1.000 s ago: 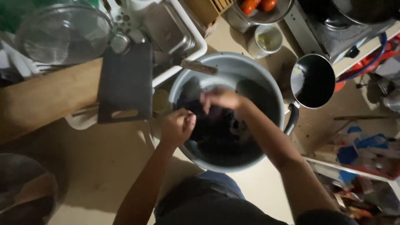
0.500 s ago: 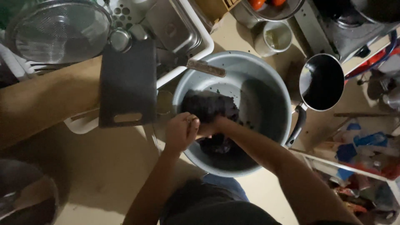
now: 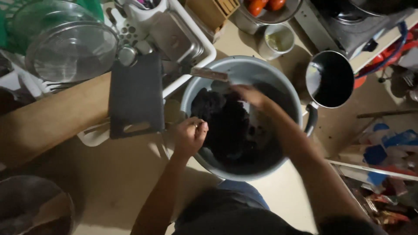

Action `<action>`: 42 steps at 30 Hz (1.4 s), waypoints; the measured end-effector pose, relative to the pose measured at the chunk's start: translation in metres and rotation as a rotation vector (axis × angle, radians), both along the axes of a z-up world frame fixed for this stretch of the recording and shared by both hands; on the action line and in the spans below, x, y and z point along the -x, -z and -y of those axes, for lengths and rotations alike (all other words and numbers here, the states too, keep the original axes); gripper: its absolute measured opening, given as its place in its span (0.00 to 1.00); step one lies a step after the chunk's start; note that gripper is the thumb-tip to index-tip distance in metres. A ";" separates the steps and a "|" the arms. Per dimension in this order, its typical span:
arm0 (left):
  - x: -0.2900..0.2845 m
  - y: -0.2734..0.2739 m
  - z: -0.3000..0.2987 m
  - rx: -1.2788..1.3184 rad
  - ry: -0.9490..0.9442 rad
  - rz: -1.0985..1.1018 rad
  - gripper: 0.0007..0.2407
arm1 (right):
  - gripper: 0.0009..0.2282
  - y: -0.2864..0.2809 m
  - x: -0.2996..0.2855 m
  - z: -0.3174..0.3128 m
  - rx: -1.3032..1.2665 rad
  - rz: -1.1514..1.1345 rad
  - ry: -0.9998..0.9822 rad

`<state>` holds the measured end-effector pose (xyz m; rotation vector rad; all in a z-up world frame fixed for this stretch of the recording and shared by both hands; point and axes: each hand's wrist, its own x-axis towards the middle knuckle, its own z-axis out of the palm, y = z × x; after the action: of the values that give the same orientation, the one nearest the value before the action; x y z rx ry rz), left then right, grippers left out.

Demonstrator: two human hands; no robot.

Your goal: The person kneads a large mass of black dough in a bowl using both hands.

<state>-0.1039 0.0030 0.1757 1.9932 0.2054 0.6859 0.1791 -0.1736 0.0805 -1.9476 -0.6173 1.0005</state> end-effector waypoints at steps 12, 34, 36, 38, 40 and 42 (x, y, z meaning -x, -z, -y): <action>0.001 -0.010 0.003 -0.132 -0.131 -0.036 0.12 | 0.19 -0.145 0.159 0.008 -0.095 0.803 -0.613; -0.010 -0.020 0.000 0.058 -0.048 -0.005 0.12 | 0.14 -0.007 0.134 -0.031 0.157 0.361 -0.725; -0.011 -0.018 0.000 0.009 -0.031 0.004 0.12 | 0.11 -0.074 0.125 0.014 0.042 0.313 -0.644; -0.012 -0.018 0.000 -0.041 -0.022 0.016 0.13 | 0.11 -0.100 0.103 0.054 -0.074 0.269 -0.570; -0.011 -0.023 -0.001 -0.102 -0.042 -0.013 0.13 | 0.13 -0.083 0.066 0.085 0.081 0.269 0.026; -0.010 -0.019 0.001 -0.067 -0.041 -0.001 0.13 | 0.17 -0.054 0.036 0.073 0.137 0.046 0.207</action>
<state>-0.0935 0.0024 0.1947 2.0575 0.2266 0.7265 0.1430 -0.2463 0.1343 -2.1105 -0.3705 0.8896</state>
